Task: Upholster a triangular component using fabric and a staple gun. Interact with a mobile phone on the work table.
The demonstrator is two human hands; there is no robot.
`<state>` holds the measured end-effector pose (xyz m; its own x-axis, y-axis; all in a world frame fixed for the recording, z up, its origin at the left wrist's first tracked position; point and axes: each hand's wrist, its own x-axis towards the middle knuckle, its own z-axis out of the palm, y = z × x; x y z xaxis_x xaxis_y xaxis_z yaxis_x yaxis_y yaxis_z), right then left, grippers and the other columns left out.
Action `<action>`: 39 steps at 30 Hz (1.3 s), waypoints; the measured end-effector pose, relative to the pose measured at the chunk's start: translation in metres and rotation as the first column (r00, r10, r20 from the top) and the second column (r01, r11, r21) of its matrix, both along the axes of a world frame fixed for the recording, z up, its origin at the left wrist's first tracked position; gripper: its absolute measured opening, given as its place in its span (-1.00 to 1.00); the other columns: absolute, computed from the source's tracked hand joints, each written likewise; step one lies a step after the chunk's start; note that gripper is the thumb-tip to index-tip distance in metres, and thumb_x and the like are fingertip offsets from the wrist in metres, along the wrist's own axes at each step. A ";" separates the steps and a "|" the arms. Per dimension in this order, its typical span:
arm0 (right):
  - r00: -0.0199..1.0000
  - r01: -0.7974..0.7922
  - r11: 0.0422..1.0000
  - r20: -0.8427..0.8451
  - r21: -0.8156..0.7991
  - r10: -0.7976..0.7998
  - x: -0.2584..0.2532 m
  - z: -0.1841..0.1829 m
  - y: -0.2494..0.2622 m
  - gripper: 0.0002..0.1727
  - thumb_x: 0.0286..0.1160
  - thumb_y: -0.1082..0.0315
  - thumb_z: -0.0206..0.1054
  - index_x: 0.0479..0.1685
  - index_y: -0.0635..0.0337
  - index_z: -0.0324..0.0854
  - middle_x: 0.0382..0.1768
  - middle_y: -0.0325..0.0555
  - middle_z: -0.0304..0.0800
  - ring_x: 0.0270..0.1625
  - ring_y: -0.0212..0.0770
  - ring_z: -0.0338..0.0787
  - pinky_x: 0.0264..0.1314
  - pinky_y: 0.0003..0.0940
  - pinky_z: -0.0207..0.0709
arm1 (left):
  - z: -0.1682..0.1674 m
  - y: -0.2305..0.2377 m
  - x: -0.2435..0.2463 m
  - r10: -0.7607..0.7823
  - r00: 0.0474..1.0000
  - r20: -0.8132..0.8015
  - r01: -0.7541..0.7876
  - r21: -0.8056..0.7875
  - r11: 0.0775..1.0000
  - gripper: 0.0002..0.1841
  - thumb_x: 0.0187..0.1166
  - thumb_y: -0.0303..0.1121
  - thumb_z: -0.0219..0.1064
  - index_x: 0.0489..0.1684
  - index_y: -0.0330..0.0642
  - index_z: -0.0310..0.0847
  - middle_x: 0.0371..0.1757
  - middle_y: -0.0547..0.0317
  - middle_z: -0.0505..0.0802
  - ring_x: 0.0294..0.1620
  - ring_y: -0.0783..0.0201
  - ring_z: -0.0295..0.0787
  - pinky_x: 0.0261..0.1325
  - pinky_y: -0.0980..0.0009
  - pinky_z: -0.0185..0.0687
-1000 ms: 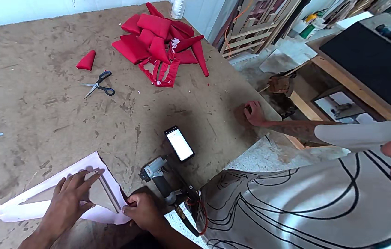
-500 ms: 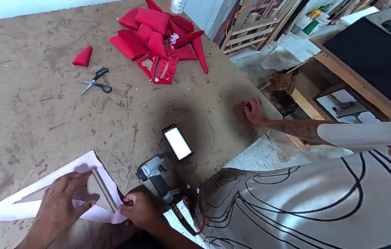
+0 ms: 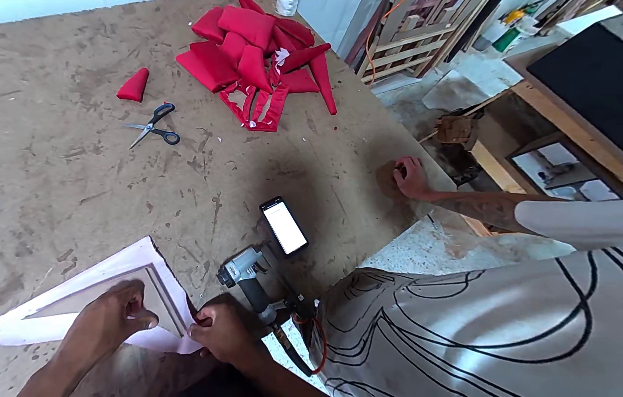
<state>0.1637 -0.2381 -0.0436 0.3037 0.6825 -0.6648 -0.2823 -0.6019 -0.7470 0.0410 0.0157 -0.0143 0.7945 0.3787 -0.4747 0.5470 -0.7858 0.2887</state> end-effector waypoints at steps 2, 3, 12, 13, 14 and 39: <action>1.000 -0.004 1.000 0.005 -0.006 0.004 0.000 0.001 0.000 -0.64 0.49 0.08 0.44 0.00 0.20 0.77 -0.23 -0.06 0.90 -0.40 -0.19 0.89 -0.30 -0.16 0.83 | 0.004 -0.001 0.004 0.011 1.000 -0.016 -0.011 -0.021 1.000 -0.36 -0.01 0.45 0.59 -0.35 0.06 0.72 -0.26 0.25 0.79 -0.27 0.17 0.77 -0.14 -0.05 0.75; 1.000 -0.008 1.000 0.006 -0.007 0.008 0.000 0.002 0.000 -0.64 0.49 0.07 0.43 0.00 0.19 0.77 -0.23 -0.06 0.90 -0.39 -0.19 0.89 -0.29 -0.16 0.83 | 0.004 -0.002 0.004 0.012 1.000 -0.008 -0.012 -0.025 1.000 -0.34 -0.01 0.47 0.57 -0.35 0.05 0.72 -0.26 0.25 0.79 -0.27 0.16 0.77 -0.15 -0.06 0.75; 1.000 -0.010 1.000 0.018 -0.016 0.010 -0.001 0.001 0.000 -0.64 0.49 0.06 0.43 -0.01 0.18 0.78 -0.27 -0.09 0.90 -0.43 -0.21 0.88 -0.31 -0.19 0.83 | -0.002 -0.005 0.001 0.022 1.000 0.021 -0.021 -0.013 1.000 -0.31 -0.05 0.52 0.54 -0.39 0.07 0.68 -0.28 0.27 0.74 -0.25 0.19 0.73 -0.14 -0.01 0.74; 0.999 -0.014 1.000 0.033 -0.018 0.015 -0.001 0.002 0.000 -0.63 0.48 0.04 0.43 -0.02 0.17 0.79 -0.29 -0.10 0.90 -0.44 -0.22 0.87 -0.32 -0.19 0.82 | -0.002 -0.005 0.001 0.024 1.000 0.020 -0.024 -0.016 1.000 -0.31 -0.05 0.53 0.54 -0.39 0.07 0.68 -0.29 0.28 0.73 -0.24 0.20 0.73 -0.13 0.00 0.74; 0.999 -0.014 1.000 0.052 -0.017 0.015 -0.002 0.003 -0.001 -0.63 0.47 0.03 0.42 -0.04 0.16 0.79 -0.31 -0.11 0.90 -0.45 -0.22 0.87 -0.32 -0.19 0.82 | -0.002 -0.005 0.001 0.025 1.000 0.017 -0.024 -0.013 1.000 -0.31 -0.06 0.54 0.54 -0.40 0.08 0.68 -0.29 0.29 0.73 -0.24 0.21 0.73 -0.13 0.02 0.74; 0.987 0.113 0.989 -0.106 -0.100 -0.124 -0.033 0.009 0.002 -0.71 0.61 0.15 0.37 0.02 0.20 0.72 -0.25 -0.14 0.95 -0.39 -0.21 0.93 -0.35 -0.25 0.85 | 0.021 -0.021 0.011 0.073 0.997 -0.011 -0.073 0.013 0.997 -0.26 -0.12 0.47 0.64 -0.29 -0.02 0.73 -0.23 0.21 0.75 -0.07 0.12 0.73 0.11 0.02 0.72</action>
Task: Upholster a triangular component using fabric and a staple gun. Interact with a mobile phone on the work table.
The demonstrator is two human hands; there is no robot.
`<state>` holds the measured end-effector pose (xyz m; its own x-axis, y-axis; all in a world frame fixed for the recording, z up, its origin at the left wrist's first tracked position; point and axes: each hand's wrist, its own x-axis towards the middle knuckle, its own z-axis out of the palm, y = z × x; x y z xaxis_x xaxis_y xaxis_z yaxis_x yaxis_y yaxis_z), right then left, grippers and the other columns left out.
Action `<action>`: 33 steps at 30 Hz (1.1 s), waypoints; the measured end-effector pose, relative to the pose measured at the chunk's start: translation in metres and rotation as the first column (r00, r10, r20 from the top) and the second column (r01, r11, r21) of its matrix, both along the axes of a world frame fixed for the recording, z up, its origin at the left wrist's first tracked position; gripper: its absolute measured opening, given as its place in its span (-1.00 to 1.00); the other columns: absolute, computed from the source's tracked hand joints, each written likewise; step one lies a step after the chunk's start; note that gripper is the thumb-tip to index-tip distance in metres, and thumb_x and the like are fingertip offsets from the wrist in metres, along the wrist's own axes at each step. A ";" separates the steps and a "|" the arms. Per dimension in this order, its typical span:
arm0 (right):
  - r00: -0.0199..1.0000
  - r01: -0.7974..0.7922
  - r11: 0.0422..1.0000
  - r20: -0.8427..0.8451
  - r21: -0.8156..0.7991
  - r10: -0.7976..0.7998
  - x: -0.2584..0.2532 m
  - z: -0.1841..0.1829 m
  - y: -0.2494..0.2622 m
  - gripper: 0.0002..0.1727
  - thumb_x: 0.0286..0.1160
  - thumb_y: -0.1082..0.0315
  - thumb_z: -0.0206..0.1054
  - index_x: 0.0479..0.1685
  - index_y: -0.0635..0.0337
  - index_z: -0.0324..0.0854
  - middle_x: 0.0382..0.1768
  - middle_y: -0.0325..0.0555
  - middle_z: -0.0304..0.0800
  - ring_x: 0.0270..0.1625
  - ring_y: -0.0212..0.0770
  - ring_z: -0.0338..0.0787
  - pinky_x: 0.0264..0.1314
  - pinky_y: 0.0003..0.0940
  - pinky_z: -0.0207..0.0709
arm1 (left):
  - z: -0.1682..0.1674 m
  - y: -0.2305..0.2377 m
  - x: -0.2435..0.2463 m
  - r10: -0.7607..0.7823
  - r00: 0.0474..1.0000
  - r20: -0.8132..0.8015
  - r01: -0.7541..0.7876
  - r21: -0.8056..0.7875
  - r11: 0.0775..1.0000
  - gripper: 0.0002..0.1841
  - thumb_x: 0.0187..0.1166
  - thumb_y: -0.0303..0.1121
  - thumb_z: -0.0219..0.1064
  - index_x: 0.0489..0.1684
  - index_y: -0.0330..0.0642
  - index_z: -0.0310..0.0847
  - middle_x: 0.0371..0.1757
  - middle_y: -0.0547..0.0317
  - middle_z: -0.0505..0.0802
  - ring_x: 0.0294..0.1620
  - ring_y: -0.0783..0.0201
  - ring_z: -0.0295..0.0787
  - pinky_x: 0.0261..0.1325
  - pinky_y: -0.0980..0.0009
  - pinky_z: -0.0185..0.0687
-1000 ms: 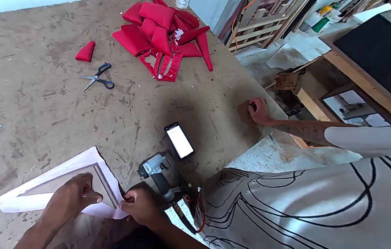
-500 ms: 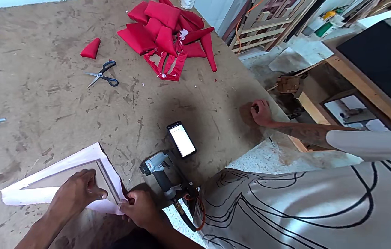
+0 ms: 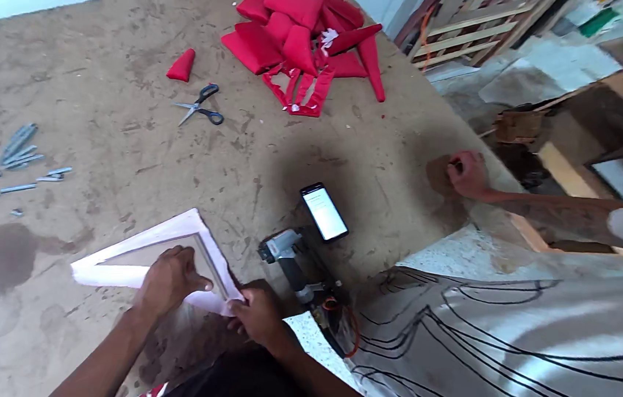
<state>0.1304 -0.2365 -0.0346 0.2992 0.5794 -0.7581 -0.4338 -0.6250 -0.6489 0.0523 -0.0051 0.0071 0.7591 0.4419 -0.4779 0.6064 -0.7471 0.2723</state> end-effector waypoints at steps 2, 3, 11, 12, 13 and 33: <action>1.000 0.016 1.000 -0.027 0.009 -0.016 0.000 0.000 0.000 -0.70 0.64 0.16 0.36 0.07 0.22 0.70 -0.23 -0.14 0.95 -0.37 -0.19 0.94 -0.36 -0.25 0.86 | 0.003 -0.001 0.002 0.015 1.000 -0.025 -0.015 0.001 1.000 -0.27 -0.10 0.47 0.64 -0.27 -0.01 0.74 -0.20 0.24 0.75 -0.03 0.14 0.73 0.14 0.05 0.71; 0.999 0.028 1.000 -0.037 0.010 -0.027 0.001 0.001 -0.001 -0.71 0.65 0.18 0.35 0.07 0.23 0.69 -0.23 -0.13 0.96 -0.36 -0.18 0.94 -0.35 -0.24 0.86 | 0.003 -0.002 0.004 0.020 0.999 -0.036 -0.020 0.005 1.000 -0.28 -0.10 0.46 0.64 -0.28 0.01 0.74 -0.19 0.25 0.76 -0.01 0.15 0.73 0.15 0.06 0.71; 0.993 0.091 0.996 -0.075 0.021 -0.089 0.000 0.002 -0.001 -0.73 0.65 0.22 0.36 0.06 0.26 0.70 -0.24 -0.11 0.96 -0.36 -0.15 0.95 -0.38 -0.25 0.87 | -0.004 -0.015 0.004 0.039 0.999 -0.019 -0.037 0.105 0.994 -0.29 -0.06 0.40 0.67 -0.17 -0.02 0.77 -0.13 0.23 0.77 0.06 0.15 0.73 0.27 0.12 0.68; 0.993 0.096 0.995 -0.073 0.021 -0.094 -0.001 0.001 -0.001 -0.73 0.65 0.22 0.35 0.05 0.26 0.70 -0.24 -0.12 0.96 -0.36 -0.15 0.95 -0.38 -0.25 0.87 | -0.005 -0.016 0.005 0.037 0.999 -0.023 -0.034 0.120 0.992 -0.29 -0.06 0.41 0.67 -0.18 0.00 0.77 -0.14 0.24 0.77 0.05 0.16 0.73 0.25 0.13 0.69; 0.992 0.099 0.995 -0.075 0.017 -0.097 -0.001 0.001 -0.001 -0.73 0.66 0.22 0.35 0.06 0.25 0.70 -0.24 -0.12 0.96 -0.36 -0.15 0.95 -0.38 -0.25 0.86 | -0.005 -0.016 0.006 0.034 0.999 -0.032 -0.029 0.129 0.991 -0.30 -0.06 0.41 0.66 -0.19 0.00 0.77 -0.15 0.25 0.77 0.04 0.16 0.73 0.23 0.14 0.70; 0.998 -0.067 0.997 0.003 -0.029 0.067 0.013 0.013 0.051 -0.60 0.72 0.07 0.25 -0.10 0.28 0.75 -0.52 -0.10 0.82 -0.63 -0.26 0.74 -0.55 -0.35 0.66 | -0.011 -0.006 -0.001 -0.101 0.995 -0.015 0.101 0.048 0.994 -0.09 -0.30 0.47 0.65 0.05 0.01 0.73 0.04 0.18 0.74 0.18 0.06 0.66 0.32 0.03 0.59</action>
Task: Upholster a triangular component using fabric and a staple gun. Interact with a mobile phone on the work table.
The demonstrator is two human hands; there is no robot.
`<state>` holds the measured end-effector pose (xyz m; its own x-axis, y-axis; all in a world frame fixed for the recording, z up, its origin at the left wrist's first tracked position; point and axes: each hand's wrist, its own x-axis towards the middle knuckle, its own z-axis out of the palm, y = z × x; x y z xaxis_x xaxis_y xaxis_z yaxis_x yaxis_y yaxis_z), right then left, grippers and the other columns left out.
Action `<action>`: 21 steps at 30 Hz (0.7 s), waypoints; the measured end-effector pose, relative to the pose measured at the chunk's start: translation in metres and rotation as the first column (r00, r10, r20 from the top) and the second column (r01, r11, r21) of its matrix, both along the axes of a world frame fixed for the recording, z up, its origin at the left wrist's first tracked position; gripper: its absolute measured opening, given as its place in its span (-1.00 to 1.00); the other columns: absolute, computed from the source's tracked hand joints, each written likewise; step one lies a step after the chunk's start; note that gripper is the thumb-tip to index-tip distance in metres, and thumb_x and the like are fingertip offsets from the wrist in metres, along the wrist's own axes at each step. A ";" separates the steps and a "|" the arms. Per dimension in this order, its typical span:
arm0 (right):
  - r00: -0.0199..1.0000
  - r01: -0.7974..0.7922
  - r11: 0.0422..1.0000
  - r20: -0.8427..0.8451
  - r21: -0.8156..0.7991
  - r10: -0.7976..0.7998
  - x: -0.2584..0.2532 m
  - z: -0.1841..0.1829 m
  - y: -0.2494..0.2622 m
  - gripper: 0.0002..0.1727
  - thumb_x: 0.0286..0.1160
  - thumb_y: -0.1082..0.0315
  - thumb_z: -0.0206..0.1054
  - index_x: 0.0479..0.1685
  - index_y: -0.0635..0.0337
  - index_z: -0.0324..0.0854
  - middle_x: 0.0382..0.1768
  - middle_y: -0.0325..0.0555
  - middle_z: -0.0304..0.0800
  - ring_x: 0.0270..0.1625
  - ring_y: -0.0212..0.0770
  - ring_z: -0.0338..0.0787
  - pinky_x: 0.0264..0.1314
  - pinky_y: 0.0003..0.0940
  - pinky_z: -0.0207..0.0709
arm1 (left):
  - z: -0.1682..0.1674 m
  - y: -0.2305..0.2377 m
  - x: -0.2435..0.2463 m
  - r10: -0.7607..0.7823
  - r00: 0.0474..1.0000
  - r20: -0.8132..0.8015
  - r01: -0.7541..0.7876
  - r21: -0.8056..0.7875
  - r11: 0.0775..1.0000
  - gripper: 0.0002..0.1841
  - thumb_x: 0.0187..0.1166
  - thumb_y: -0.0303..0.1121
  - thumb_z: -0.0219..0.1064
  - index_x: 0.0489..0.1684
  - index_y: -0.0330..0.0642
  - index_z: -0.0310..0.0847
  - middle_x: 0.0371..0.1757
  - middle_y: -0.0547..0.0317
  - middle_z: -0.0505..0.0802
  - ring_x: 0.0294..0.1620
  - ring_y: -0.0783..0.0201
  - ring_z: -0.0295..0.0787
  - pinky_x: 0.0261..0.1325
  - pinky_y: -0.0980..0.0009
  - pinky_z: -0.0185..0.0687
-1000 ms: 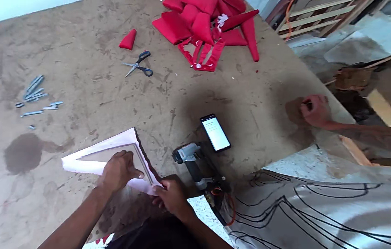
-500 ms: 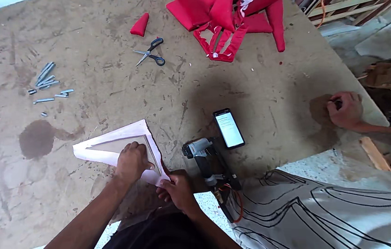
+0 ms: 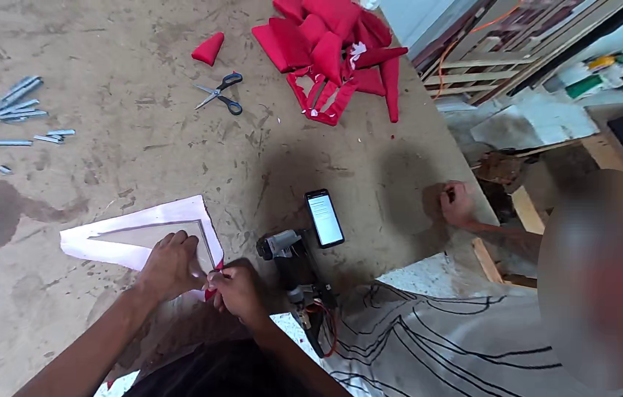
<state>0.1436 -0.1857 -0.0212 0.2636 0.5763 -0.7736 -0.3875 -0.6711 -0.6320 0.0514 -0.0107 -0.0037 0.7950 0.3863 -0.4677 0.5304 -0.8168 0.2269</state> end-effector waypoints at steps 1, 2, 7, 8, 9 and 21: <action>0.998 -0.041 0.999 0.041 -0.029 0.042 0.002 0.000 0.004 -0.59 0.69 0.03 0.28 -0.15 0.25 0.75 -0.54 -0.13 0.78 -0.66 -0.30 0.68 -0.58 -0.36 0.61 | 0.000 0.000 -0.002 -0.005 1.000 0.001 0.005 0.001 1.000 -0.04 -0.36 0.49 0.65 0.10 0.02 0.72 0.08 0.17 0.74 0.20 0.06 0.66 0.32 0.02 0.59; 0.994 -0.077 0.995 0.078 -0.062 0.082 0.005 0.002 0.008 -0.58 0.65 -0.01 0.31 -0.17 0.22 0.76 -0.55 -0.16 0.77 -0.67 -0.31 0.64 -0.58 -0.36 0.57 | -0.001 -0.002 -0.002 -0.002 1.000 0.010 0.002 0.012 1.000 0.02 -0.42 0.52 0.63 0.13 0.02 0.71 0.10 0.15 0.73 0.21 0.04 0.65 0.32 0.00 0.59; 0.942 -0.216 0.955 0.213 -0.204 0.259 0.011 0.006 0.022 -0.51 0.51 -0.14 0.40 -0.14 0.18 0.77 -0.41 -0.11 0.83 -0.46 -0.21 0.80 -0.28 -0.14 0.73 | -0.012 -0.016 -0.007 0.040 0.992 0.119 -0.059 0.152 0.987 0.07 -0.47 0.63 0.51 0.11 0.04 0.72 0.10 0.12 0.74 0.24 0.00 0.65 0.28 -0.04 0.58; 0.920 -0.248 0.942 0.247 -0.228 0.303 0.011 0.006 0.023 -0.50 0.50 -0.18 0.38 -0.18 0.15 0.78 -0.40 -0.11 0.84 -0.41 -0.19 0.83 -0.21 -0.09 0.74 | -0.013 -0.018 -0.008 0.043 0.991 0.127 -0.064 0.166 0.984 0.05 -0.45 0.63 0.49 0.11 0.04 0.72 0.11 0.12 0.74 0.25 0.00 0.65 0.29 -0.05 0.57; 0.903 -0.274 0.931 0.269 -0.242 0.336 0.012 0.007 0.024 -0.47 0.48 -0.21 0.36 -0.20 0.13 0.78 -0.38 -0.09 0.84 -0.37 -0.16 0.84 -0.17 -0.03 0.74 | -0.012 -0.019 -0.008 0.044 0.991 0.125 -0.065 0.174 0.982 0.05 -0.42 0.63 0.48 0.13 0.05 0.72 0.12 0.12 0.74 0.26 0.00 0.64 0.31 -0.05 0.56; 0.851 -0.346 0.919 0.349 -0.192 0.393 0.015 0.008 0.032 -0.31 0.49 -0.39 0.22 -0.34 0.15 0.74 -0.32 -0.01 0.78 -0.17 -0.02 0.80 -0.06 0.17 0.62 | -0.020 -0.021 -0.014 0.015 0.970 0.244 -0.074 0.232 0.970 -0.15 -0.20 0.53 0.41 -0.04 0.03 0.75 0.05 0.09 0.76 0.21 -0.02 0.69 0.19 -0.08 0.59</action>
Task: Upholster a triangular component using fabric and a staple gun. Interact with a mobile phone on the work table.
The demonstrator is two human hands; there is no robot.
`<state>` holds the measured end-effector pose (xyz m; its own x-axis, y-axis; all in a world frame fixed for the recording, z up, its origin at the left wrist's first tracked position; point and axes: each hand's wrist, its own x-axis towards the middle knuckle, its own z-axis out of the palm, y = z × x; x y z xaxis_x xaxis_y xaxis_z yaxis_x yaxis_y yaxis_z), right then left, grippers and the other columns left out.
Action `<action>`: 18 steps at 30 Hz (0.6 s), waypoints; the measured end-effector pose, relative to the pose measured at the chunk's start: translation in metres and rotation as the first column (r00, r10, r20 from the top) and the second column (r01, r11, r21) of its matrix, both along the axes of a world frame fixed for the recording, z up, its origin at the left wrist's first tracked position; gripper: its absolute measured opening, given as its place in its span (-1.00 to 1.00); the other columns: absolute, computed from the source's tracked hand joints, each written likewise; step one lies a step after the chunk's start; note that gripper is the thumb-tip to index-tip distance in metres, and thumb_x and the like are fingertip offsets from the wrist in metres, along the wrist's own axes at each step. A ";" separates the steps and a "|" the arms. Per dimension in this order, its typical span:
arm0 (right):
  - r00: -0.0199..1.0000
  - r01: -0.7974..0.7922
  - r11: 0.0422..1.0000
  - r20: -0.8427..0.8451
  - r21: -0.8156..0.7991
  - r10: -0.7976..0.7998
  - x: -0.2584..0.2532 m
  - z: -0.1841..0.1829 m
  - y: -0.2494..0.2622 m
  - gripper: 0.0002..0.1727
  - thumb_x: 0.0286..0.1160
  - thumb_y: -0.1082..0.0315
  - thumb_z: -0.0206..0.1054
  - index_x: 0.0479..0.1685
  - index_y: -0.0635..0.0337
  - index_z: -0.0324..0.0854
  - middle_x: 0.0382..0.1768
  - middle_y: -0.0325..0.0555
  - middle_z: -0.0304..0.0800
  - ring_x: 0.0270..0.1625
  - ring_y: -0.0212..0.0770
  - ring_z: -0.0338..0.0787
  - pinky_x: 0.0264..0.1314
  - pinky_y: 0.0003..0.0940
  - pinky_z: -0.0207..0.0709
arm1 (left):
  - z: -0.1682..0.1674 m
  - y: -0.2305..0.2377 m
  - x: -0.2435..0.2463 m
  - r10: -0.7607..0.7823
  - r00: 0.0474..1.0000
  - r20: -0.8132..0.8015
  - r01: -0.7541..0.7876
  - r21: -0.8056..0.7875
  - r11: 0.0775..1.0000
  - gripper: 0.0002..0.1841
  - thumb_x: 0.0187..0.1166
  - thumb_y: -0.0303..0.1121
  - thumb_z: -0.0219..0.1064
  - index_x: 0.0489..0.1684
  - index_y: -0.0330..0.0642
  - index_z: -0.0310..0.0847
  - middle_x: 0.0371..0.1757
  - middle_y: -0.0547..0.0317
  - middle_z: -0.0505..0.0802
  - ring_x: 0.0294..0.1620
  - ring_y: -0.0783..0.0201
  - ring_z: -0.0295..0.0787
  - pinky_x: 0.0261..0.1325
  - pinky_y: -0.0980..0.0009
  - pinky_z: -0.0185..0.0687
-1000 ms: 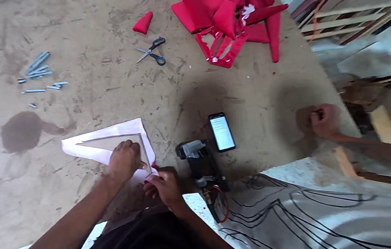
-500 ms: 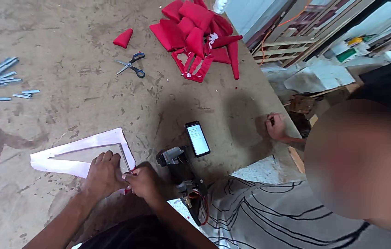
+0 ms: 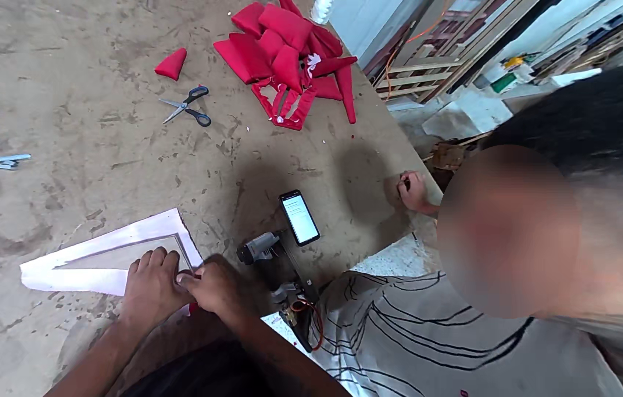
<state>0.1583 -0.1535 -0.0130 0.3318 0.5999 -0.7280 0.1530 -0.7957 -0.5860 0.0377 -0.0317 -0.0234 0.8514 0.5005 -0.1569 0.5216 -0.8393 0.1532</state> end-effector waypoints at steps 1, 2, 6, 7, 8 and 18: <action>1.000 0.012 0.999 -0.027 0.048 -0.011 0.001 -0.002 -0.001 -0.33 0.51 -0.35 0.23 -0.34 0.17 0.74 -0.35 0.00 0.76 -0.23 -0.02 0.77 -0.09 0.15 0.62 | 0.000 0.001 0.001 0.002 1.000 0.016 -0.002 -0.010 1.000 -0.18 -0.16 0.51 0.41 -0.06 0.02 0.76 0.02 0.08 0.77 0.18 -0.03 0.70 0.17 -0.08 0.60; 0.997 0.044 0.992 -0.064 0.119 -0.037 0.002 -0.004 -0.004 -0.38 0.52 -0.29 0.26 -0.34 0.17 0.73 -0.41 -0.02 0.73 -0.34 -0.06 0.74 -0.19 0.08 0.61 | -0.002 0.003 0.001 0.000 1.000 0.030 0.001 -0.019 1.000 -0.21 -0.11 0.49 0.42 -0.09 0.01 0.76 -0.03 0.09 0.77 0.14 -0.02 0.71 0.14 -0.08 0.60; 0.974 0.225 0.927 -0.091 0.299 -0.207 0.009 0.017 -0.023 -0.57 0.62 -0.01 0.31 0.25 0.04 0.77 -0.21 -0.16 0.89 -0.30 -0.28 0.87 -0.15 -0.21 0.82 | -0.002 0.008 0.001 0.004 1.000 -0.001 -0.004 -0.050 0.999 -0.17 -0.19 0.53 0.55 -0.14 0.00 0.76 -0.11 0.15 0.76 0.05 0.03 0.71 0.12 -0.03 0.61; 0.967 0.230 0.932 0.044 0.280 -0.252 0.016 0.024 -0.034 -0.59 0.61 -0.02 0.29 0.23 -0.04 0.79 -0.13 -0.26 0.91 -0.16 -0.34 0.88 0.01 -0.22 0.81 | -0.001 0.007 0.001 0.012 1.000 -0.016 -0.013 -0.062 0.998 -0.11 -0.23 0.60 0.54 -0.11 0.00 0.77 -0.08 0.15 0.76 0.07 0.04 0.70 0.15 -0.02 0.59; 0.941 0.230 0.940 0.190 0.251 -0.281 0.025 0.030 -0.047 -0.60 0.60 -0.04 0.29 0.21 -0.07 0.80 -0.06 -0.30 0.90 -0.04 -0.36 0.87 0.14 -0.21 0.77 | -0.001 0.007 0.001 0.019 1.000 -0.020 -0.020 -0.071 0.997 -0.08 -0.25 0.62 0.53 -0.08 0.00 0.77 -0.07 0.16 0.76 0.08 0.03 0.70 0.17 -0.02 0.59; 0.689 0.233 0.971 0.697 0.046 -0.198 0.038 0.010 -0.111 -0.02 -0.06 0.03 0.74 0.61 -0.05 0.49 0.52 0.09 0.50 0.46 0.10 0.62 0.40 0.02 0.63 | 0.007 0.015 0.000 0.027 0.998 -0.050 -0.035 -0.172 0.984 -0.25 0.07 0.48 0.52 -0.07 -0.02 0.77 -0.08 0.14 0.76 0.07 0.04 0.69 0.21 0.00 0.57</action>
